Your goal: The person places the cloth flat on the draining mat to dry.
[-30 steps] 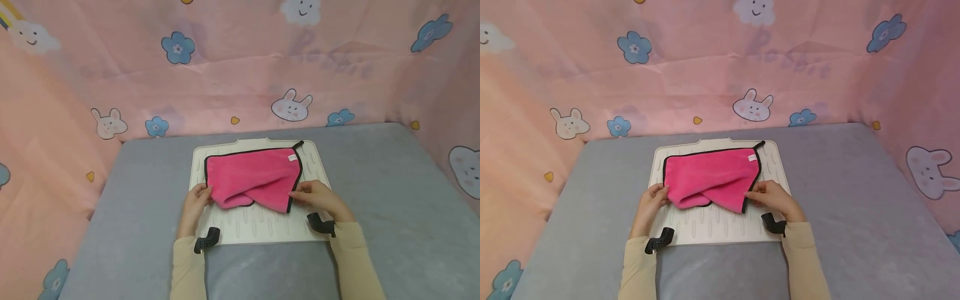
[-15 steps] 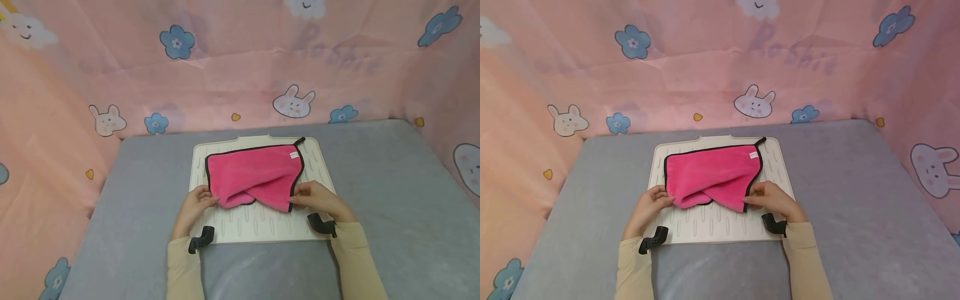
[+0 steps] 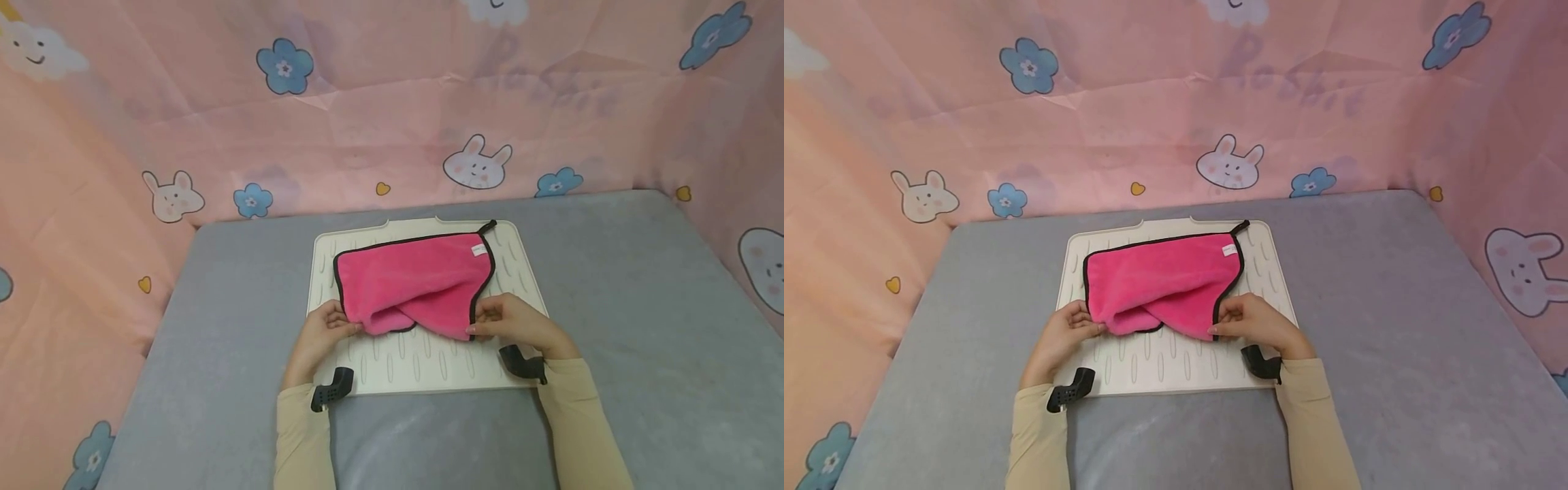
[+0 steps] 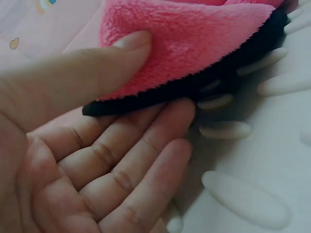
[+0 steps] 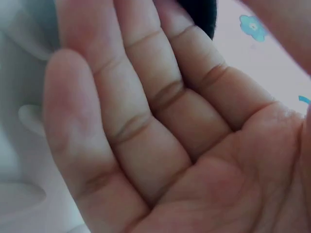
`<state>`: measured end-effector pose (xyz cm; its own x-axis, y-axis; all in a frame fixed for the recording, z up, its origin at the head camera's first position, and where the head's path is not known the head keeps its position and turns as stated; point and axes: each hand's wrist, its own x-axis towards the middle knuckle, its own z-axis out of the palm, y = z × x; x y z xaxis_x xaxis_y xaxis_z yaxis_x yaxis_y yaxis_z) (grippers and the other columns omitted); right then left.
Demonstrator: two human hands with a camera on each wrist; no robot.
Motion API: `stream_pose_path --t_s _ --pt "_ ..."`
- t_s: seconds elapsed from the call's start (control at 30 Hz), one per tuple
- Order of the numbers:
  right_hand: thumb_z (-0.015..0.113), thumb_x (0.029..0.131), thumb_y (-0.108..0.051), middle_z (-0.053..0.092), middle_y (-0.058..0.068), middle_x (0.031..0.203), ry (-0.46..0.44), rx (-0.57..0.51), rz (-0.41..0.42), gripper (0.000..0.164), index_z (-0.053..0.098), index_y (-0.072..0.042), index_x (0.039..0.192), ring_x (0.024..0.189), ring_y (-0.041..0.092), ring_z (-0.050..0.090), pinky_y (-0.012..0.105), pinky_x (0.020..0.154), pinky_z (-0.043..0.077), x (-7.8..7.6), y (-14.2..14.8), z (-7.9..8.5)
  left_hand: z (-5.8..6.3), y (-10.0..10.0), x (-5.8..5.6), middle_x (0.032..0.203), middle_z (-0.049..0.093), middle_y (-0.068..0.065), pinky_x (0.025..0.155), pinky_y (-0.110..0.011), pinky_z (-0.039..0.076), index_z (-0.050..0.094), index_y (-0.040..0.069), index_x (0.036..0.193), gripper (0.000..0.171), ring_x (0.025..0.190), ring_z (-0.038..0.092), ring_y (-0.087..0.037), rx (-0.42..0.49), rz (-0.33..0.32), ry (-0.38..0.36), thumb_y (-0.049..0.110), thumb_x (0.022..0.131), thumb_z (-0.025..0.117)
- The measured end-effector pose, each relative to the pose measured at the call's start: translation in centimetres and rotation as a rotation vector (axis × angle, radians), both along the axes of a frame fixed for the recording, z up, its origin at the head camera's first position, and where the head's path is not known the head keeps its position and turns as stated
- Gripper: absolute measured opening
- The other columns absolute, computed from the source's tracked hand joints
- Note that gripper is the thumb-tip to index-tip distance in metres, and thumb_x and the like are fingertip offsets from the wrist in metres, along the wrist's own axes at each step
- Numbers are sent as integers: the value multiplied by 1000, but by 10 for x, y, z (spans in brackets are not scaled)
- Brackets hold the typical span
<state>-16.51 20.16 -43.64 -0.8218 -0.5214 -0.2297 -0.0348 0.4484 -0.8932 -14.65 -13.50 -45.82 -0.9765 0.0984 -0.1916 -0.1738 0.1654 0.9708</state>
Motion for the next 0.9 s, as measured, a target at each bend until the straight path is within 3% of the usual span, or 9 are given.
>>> stream_pose_path --t_s 0.2,0.43,0.9 --pt "65 89 -13 64 8 69 35 15 -35 22 58 0 73 66 21 59 29 58 47 0 -1 1 3 2 0 76 65 -6 68 -23 51 52 -5 89 16 70 63 -9 71 100 27 -8 82 66" --pt "62 91 -10 64 9 72 74 7 -76 17 59 0 77 68 23 60 30 62 48 -2 2 -1 3 2 -2 75 62 -3 67 -24 52 51 -6 90 13 69 60 -10 115 217 33 -7 85 63" --pt "57 94 -8 57 15 74 148 -90 -220 19 52 3 80 71 24 56 28 65 46 -2 8 4 3 2 -2 83 66 -9 62 -24 54 49 -4 90 8 64 63 -9 161 257 2 -6 90 57"
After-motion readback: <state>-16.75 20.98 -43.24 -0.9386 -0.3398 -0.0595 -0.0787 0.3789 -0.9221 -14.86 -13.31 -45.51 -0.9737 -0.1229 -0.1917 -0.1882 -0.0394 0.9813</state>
